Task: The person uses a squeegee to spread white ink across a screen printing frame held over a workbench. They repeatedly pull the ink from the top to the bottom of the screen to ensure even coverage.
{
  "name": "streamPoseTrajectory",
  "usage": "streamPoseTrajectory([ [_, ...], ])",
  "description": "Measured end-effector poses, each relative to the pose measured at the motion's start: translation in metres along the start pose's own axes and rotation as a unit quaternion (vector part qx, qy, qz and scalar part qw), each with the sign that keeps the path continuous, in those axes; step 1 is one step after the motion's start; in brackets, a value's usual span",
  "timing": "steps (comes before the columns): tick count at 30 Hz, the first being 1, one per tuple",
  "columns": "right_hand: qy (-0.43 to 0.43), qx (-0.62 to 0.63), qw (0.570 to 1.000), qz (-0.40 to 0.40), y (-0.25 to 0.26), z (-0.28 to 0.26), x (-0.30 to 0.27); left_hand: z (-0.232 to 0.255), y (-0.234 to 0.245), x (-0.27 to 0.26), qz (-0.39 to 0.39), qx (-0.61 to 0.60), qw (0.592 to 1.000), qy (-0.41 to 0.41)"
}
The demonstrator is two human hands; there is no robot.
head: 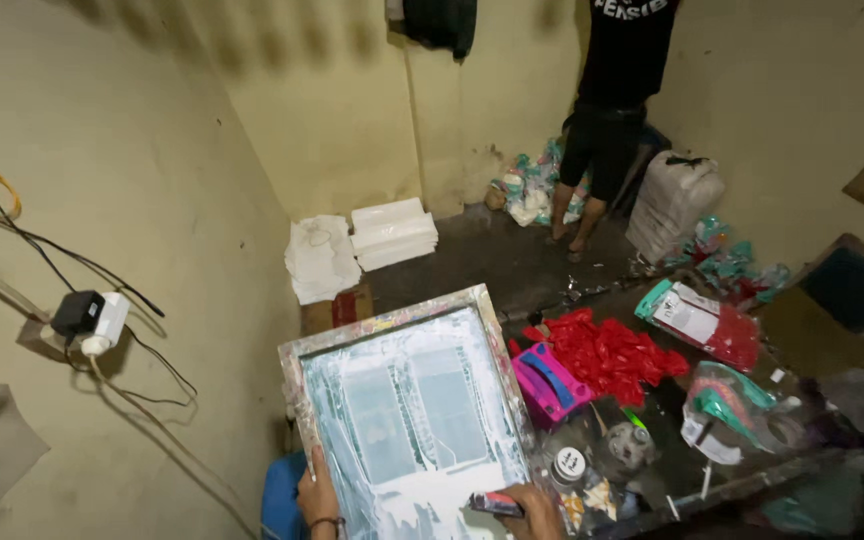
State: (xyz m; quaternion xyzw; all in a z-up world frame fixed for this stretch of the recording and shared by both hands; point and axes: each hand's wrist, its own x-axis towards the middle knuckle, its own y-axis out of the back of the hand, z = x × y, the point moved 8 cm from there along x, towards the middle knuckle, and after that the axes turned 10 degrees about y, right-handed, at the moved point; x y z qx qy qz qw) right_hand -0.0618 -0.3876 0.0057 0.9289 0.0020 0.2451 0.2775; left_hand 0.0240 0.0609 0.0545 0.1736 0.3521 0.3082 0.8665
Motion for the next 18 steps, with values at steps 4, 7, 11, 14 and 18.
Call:
streamPoseTrajectory([
  [4,-0.028,0.002,1.000,-0.013,0.034,-0.047,0.029,-0.002,-0.001,-0.003,-0.004,0.006,1.000,0.000],
  [7,-0.007,0.019,1.000,0.012,0.045,-0.062,0.034,-0.004,-0.002,-0.003,0.003,-0.003,1.000,-0.018],
  [11,-0.063,-0.018,0.998,-0.006,0.035,-0.060,0.029,-0.006,-0.004,-0.004,0.005,-0.023,0.999,-0.021],
  [14,-0.060,-0.015,0.998,-0.015,0.026,-0.071,0.020,-0.008,-0.006,-0.002,0.009,-0.024,0.999,-0.035],
  [18,0.045,0.003,0.999,0.021,0.014,-0.088,-0.004,-0.020,-0.014,0.007,0.012,-0.068,0.996,-0.059],
])
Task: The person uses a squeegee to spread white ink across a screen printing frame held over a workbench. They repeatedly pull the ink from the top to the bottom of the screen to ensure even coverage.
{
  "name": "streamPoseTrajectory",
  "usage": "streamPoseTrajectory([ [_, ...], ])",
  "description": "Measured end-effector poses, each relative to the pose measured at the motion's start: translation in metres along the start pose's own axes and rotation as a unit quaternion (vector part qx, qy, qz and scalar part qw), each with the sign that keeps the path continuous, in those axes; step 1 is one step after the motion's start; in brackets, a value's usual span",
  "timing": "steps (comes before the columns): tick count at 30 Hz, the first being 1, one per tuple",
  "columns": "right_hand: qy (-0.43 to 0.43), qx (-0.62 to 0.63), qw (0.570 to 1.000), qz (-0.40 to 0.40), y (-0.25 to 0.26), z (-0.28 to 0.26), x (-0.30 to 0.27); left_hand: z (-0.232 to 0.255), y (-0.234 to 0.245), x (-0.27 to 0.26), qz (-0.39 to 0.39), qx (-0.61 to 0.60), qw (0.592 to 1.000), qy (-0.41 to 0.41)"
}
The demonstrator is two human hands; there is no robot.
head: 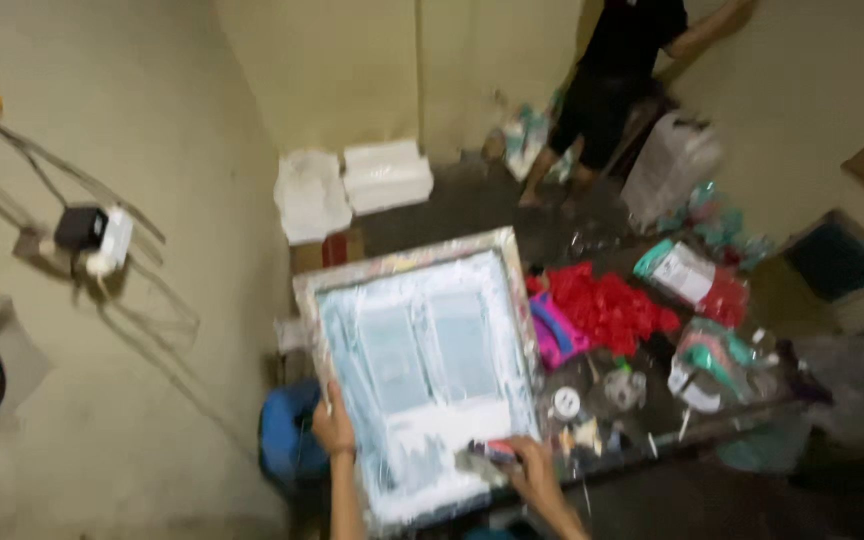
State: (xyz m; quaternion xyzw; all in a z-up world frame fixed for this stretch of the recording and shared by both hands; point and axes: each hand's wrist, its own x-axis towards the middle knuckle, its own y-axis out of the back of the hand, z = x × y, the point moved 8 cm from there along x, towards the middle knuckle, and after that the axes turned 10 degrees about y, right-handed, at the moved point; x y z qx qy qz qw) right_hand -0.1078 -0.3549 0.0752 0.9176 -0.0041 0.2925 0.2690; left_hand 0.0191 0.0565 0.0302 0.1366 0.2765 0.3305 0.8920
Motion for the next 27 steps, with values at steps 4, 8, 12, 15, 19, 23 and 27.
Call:
streamPoseTrajectory([
  [4,-0.082,-0.009,0.994,-0.076,-0.008,-0.013,-0.009,0.022,0.015,-0.035,-0.014,-0.005,1.000,0.023],
  [8,-0.148,0.002,0.987,-0.066,0.006,-0.058,0.020,0.031,0.018,-0.040,-0.008,-0.065,0.997,-0.042],
  [12,-0.163,-0.047,0.982,-0.089,0.006,-0.053,0.012,0.020,0.009,-0.024,0.018,-0.028,0.997,-0.067],
  [15,-0.167,-0.050,0.980,-0.098,0.002,-0.048,0.003,0.039,0.015,-0.037,0.023,-0.013,0.996,-0.084],
  [19,-0.177,-0.055,0.977,-0.107,-0.003,-0.050,-0.003,0.026,0.012,-0.026,0.008,-0.021,0.997,-0.075],
  [23,-0.158,-0.037,0.983,-0.091,-0.002,-0.072,0.001,0.011,0.005,-0.008,-0.014,-0.019,0.999,-0.047],
  [27,-0.155,-0.015,0.985,-0.075,-0.002,-0.074,-0.003,0.014,0.012,-0.009,-0.014,-0.008,0.998,-0.058],
])
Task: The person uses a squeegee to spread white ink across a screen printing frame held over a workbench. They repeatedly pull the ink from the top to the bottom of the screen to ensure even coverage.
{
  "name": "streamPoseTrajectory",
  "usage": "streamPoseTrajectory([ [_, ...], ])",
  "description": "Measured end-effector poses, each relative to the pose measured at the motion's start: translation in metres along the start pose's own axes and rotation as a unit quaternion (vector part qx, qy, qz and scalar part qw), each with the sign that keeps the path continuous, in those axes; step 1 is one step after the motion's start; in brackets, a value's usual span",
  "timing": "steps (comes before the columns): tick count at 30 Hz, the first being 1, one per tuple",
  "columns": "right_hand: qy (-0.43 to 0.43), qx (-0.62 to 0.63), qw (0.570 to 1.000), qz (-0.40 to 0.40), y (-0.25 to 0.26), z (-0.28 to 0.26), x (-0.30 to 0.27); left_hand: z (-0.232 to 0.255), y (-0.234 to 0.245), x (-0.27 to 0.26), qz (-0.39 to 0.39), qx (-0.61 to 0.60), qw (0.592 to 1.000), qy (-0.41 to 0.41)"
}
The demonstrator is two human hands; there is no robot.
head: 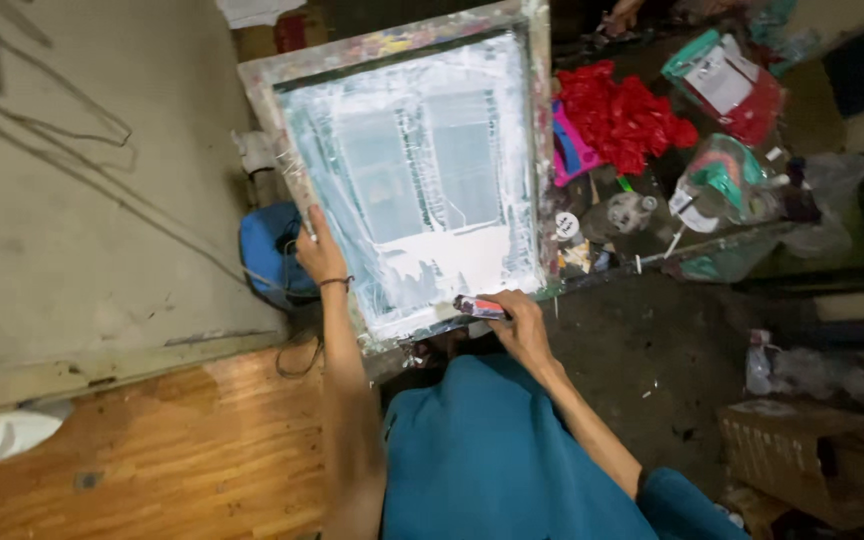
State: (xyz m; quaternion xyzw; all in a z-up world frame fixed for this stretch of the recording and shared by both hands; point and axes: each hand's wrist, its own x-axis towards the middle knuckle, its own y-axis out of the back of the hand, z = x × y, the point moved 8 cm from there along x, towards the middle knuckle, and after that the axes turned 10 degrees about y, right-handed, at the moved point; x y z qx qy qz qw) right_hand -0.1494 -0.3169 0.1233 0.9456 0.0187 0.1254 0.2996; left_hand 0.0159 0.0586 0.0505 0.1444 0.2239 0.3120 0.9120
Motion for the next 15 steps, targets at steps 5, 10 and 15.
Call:
streamPoseTrajectory([
  [5,-0.006,-0.014,1.000,0.007,0.000,-0.009,-0.004,0.022,0.009,-0.011,-0.004,-0.006,1.000,-0.020],
  [10,-0.013,-0.006,1.000,0.016,-0.005,-0.010,-0.006,0.038,0.013,-0.024,-0.010,-0.019,0.999,-0.034],
  [15,-0.010,0.015,1.000,-0.006,-0.014,-0.015,-0.004,0.033,0.012,-0.017,-0.008,-0.020,0.999,-0.050],
])
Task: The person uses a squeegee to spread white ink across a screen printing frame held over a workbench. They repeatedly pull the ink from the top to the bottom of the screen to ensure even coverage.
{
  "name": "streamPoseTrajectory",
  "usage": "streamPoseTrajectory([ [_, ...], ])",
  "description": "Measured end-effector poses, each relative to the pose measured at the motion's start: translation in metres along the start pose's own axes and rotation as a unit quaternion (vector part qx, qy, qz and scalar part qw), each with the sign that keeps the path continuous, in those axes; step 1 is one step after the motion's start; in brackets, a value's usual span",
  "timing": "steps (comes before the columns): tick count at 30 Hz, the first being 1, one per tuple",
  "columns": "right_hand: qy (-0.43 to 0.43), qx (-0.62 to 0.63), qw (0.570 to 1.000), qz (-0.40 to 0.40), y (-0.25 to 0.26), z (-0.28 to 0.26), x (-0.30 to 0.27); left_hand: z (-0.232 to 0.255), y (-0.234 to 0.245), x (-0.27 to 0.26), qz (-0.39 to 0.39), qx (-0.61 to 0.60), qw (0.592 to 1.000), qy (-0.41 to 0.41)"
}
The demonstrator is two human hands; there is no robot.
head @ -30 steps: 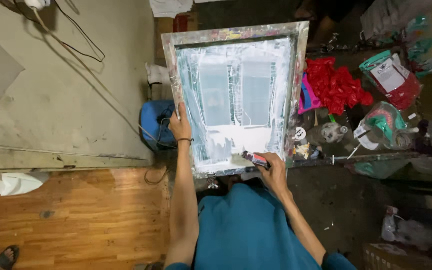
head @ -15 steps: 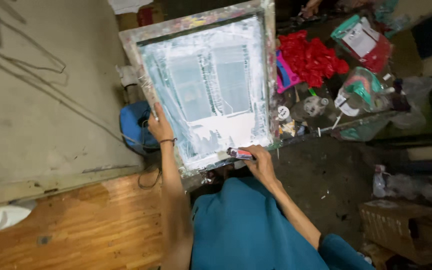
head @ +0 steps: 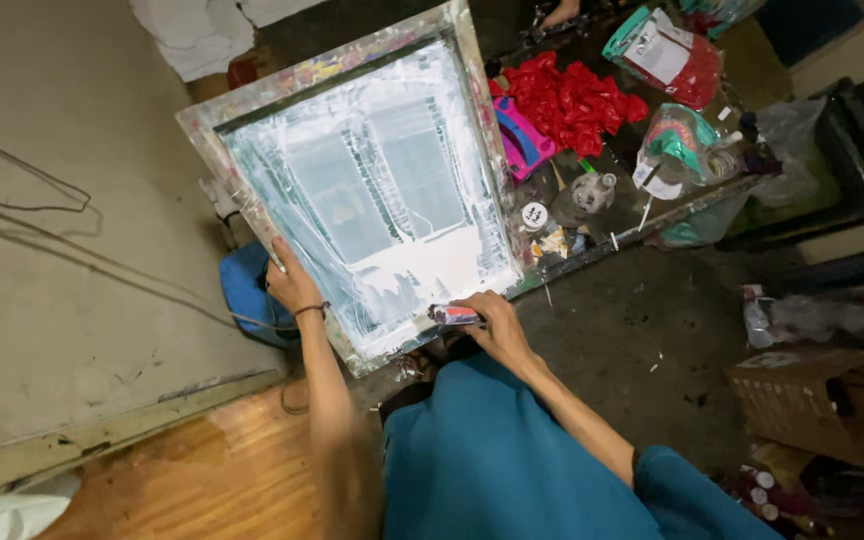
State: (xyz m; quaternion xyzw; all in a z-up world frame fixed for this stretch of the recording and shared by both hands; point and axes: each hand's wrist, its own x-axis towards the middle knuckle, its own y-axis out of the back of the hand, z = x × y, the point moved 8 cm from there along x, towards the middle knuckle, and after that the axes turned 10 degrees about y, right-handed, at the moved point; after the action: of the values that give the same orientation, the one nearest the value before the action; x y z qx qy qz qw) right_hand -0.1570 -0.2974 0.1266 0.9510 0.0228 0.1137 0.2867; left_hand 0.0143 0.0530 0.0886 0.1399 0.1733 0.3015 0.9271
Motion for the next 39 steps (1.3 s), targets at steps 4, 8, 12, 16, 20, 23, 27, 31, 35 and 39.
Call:
streamPoseTrajectory([
  [4,0.020,-0.001,1.000,0.013,0.003,-0.016,0.004,0.020,0.004,-0.016,-0.007,-0.006,1.000,-0.009],
  [8,0.036,0.002,0.999,0.009,0.004,-0.029,0.006,0.027,0.009,-0.022,0.004,-0.004,1.000,-0.017],
  [12,0.035,0.002,0.999,0.022,0.000,-0.021,0.003,0.033,0.010,-0.025,0.001,-0.003,1.000,-0.031],
  [16,0.029,-0.004,0.999,0.025,-0.006,-0.008,-0.002,0.023,0.005,-0.017,-0.011,-0.006,0.999,-0.035],
  [20,0.020,-0.004,1.000,0.022,-0.008,-0.005,-0.004,0.015,0.004,-0.017,-0.009,-0.005,1.000,-0.025],
  [23,0.020,-0.002,0.999,0.026,-0.016,-0.005,0.003,0.023,0.007,-0.014,-0.009,-0.004,0.999,-0.036],
  [27,0.033,0.002,0.999,0.034,-0.010,-0.008,0.000,0.010,0.001,-0.016,-0.016,-0.004,0.999,-0.029],
  [31,0.039,-0.008,0.998,0.041,-0.019,-0.018,0.008,0.002,0.006,-0.001,-0.032,-0.013,0.999,-0.025],
  [35,0.032,0.006,0.998,0.058,-0.011,-0.017,0.011,-0.013,-0.002,0.013,-0.035,-0.018,0.999,-0.035],
  [39,0.018,0.005,1.000,0.018,-0.011,-0.009,0.013,-0.003,-0.001,0.000,-0.022,-0.004,1.000,-0.021],
])
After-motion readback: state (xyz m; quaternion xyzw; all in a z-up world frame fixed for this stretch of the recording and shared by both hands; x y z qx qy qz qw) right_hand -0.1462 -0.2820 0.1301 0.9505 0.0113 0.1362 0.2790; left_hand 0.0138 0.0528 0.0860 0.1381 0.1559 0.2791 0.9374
